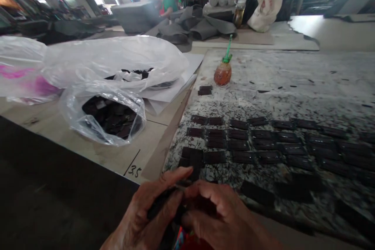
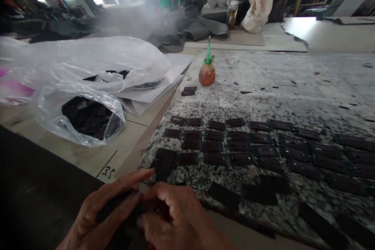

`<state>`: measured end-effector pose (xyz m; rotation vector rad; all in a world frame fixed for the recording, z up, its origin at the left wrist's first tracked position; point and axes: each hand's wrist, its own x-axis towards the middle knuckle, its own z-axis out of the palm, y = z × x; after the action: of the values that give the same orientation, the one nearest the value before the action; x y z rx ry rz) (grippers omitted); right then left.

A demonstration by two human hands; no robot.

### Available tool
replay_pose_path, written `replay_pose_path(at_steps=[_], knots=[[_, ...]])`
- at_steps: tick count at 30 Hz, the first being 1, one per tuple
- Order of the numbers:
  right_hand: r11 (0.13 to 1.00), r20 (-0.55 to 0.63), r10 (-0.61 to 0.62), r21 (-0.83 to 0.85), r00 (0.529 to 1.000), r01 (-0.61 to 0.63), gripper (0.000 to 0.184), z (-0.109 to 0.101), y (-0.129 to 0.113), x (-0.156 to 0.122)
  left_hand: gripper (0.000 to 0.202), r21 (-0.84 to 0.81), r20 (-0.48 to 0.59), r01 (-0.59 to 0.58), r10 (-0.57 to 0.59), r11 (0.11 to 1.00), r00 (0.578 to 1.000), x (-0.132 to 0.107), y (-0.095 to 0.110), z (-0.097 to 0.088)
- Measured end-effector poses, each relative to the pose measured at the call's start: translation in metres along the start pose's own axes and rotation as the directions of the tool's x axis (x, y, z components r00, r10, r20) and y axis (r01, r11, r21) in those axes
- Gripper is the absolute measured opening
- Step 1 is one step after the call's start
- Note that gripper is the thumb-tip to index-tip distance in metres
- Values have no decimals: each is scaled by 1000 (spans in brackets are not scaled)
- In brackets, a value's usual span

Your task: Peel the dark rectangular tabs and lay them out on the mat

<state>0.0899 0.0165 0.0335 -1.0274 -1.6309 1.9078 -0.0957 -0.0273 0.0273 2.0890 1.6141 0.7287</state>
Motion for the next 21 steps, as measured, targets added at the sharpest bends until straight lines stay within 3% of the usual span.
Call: replay_pose_path(at_steps=[4, 9, 12, 15, 18, 21], knots=[[994, -31, -28, -107, 999, 25, 20, -3, 8, 4, 29, -77, -55, 71, -75, 995, 996, 2, -2, 1], [947, -70, -92, -314, 993, 65, 10, -21, 7, -2, 22, -210, -77, 170, -190, 963, 979, 19, -6, -12], [928, -156, -66, -372, 986, 3, 10, -36, 1, -9, 23, -204, -58, 201, -217, 958, 974, 29, -12, -21], [921, -237, -35, -385, 971, -61, 20, -53, -8, -10, 26, -123, -14, 163, -166, 979, 986, 38, -24, -27], [880, -303, -42, -463, 952, -108, 20, -70, -21, -2, 25, 7, -10, 35, -34, 999, 999, 49, -39, -29], [840, -287, 20, -515, 958, -172, 19, -84, -36, 15, 24, 118, 20, -120, 119, 986, 993, 60, -52, -29]])
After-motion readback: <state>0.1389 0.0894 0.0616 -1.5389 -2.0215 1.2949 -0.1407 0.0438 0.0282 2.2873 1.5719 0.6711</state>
